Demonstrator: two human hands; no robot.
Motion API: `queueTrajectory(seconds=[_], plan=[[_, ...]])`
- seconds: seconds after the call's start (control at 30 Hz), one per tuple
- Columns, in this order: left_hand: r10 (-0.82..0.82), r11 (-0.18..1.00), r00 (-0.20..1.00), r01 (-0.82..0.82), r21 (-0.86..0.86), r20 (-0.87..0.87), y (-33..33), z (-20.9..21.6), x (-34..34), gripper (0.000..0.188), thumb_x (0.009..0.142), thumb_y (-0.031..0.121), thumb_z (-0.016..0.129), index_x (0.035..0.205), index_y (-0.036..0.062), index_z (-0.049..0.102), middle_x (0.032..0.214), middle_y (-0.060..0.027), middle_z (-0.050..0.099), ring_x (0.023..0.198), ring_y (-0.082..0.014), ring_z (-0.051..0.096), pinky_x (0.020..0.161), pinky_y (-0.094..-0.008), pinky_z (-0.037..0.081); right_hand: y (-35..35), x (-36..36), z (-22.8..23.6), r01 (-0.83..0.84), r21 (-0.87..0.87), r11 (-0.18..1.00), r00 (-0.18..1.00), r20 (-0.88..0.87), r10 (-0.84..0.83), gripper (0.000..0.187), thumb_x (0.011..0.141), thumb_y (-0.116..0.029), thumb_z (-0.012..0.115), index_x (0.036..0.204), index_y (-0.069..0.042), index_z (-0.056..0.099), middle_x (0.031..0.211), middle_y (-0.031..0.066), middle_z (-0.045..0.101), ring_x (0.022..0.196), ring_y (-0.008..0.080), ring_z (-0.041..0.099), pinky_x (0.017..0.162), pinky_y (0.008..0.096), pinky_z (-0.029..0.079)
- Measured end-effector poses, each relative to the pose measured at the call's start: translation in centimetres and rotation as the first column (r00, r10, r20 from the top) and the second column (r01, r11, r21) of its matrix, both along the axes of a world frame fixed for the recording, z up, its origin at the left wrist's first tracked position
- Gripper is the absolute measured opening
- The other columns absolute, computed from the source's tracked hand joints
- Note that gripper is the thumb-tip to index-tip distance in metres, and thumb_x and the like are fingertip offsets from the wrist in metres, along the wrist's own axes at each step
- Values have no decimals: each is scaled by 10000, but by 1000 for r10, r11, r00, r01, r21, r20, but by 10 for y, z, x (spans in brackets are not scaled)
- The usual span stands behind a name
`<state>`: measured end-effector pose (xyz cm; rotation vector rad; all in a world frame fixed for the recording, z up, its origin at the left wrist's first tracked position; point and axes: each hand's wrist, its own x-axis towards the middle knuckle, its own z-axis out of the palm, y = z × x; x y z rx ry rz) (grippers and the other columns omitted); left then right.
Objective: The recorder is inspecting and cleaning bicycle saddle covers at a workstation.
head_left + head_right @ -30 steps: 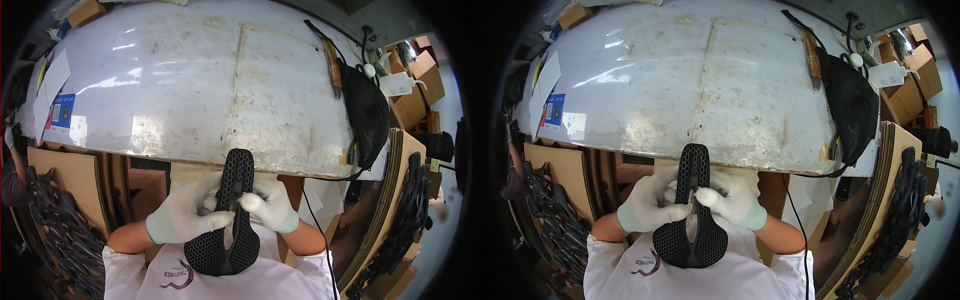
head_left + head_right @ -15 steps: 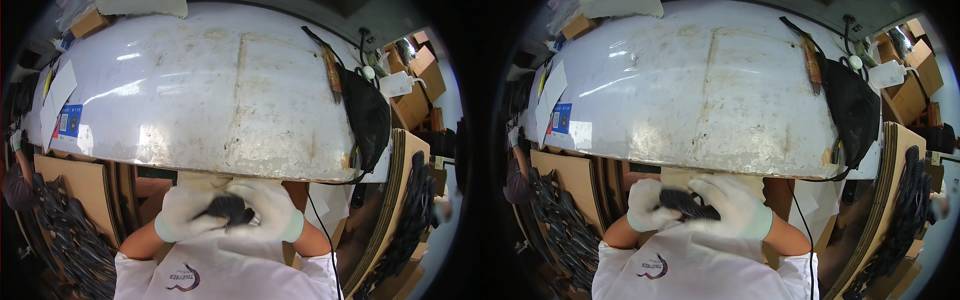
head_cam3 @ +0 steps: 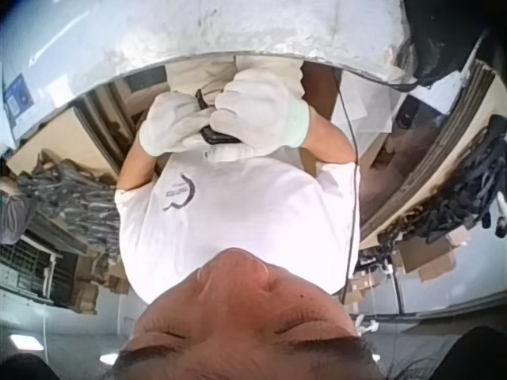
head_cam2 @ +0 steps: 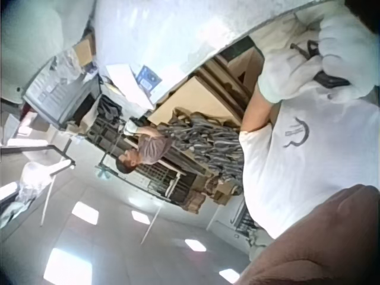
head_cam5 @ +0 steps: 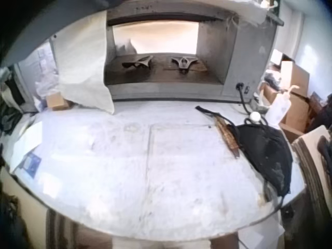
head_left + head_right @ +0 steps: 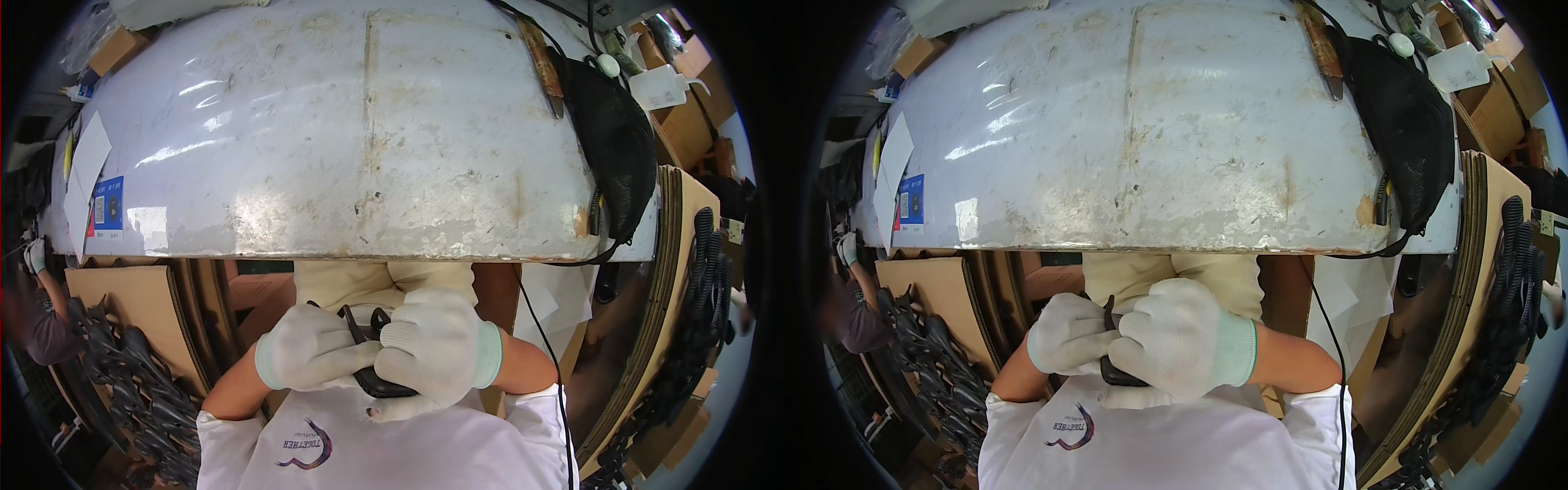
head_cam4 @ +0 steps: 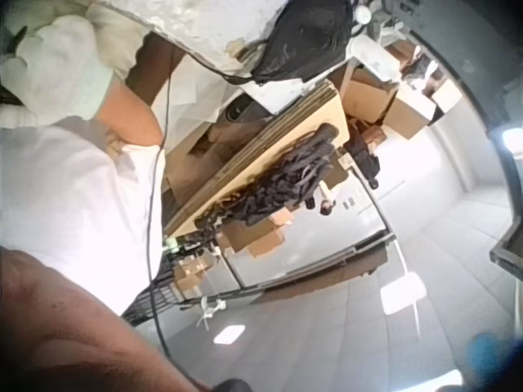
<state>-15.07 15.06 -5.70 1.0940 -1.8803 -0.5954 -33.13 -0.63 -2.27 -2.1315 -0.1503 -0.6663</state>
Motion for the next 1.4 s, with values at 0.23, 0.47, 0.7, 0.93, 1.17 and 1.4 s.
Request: queueTrajectory(seconds=[0.23,0.47,0.7,0.93,1.17,1.4], plan=[[284,959,945,-279,56,-162,1,-14,-16,499,740,542,829,931,83,782,593,-20,510,474,-206,512,460,-351,357,14,4,-6,136,57,989,987,76,-140,501,758,-468,861,629,-118,526,602,22,432,471,212,445,454,365,336],[203,971,872,-237,-24,-445,1,-43,-15,672,702,644,864,862,-1,762,556,-12,475,444,-179,466,464,-336,299,17,11,1,63,193,979,997,-64,-52,590,749,-592,870,646,-123,527,579,25,437,470,209,461,443,353,326],[173,947,839,-286,-147,-515,-3,-47,-23,688,759,623,863,898,-42,760,573,-28,522,431,-184,475,443,-341,299,20,17,3,24,220,975,1000,-12,-22,542,814,-542,835,643,-138,518,580,21,440,470,200,487,427,354,343],[161,926,843,-309,-216,-514,-5,-50,-21,672,803,598,849,891,-61,750,587,-46,546,442,-197,497,437,-346,307,28,17,2,137,168,976,989,37,-145,471,826,-456,844,665,-139,535,589,15,469,468,200,516,427,353,374],[194,967,815,-253,-33,-546,-5,-40,-14,680,705,598,905,844,-47,737,571,-43,524,446,-189,484,450,-349,303,23,16,6,118,271,955,987,-136,-84,479,743,-461,908,721,-108,586,598,29,483,477,213,522,441,358,380],[362,922,915,-379,77,176,-7,28,5,523,593,442,865,954,73,779,611,6,546,516,-229,537,526,-340,413,17,2,9,230,-10,973,935,-276,-224,465,768,-459,891,716,-94,608,616,33,508,476,213,481,450,364,351]])
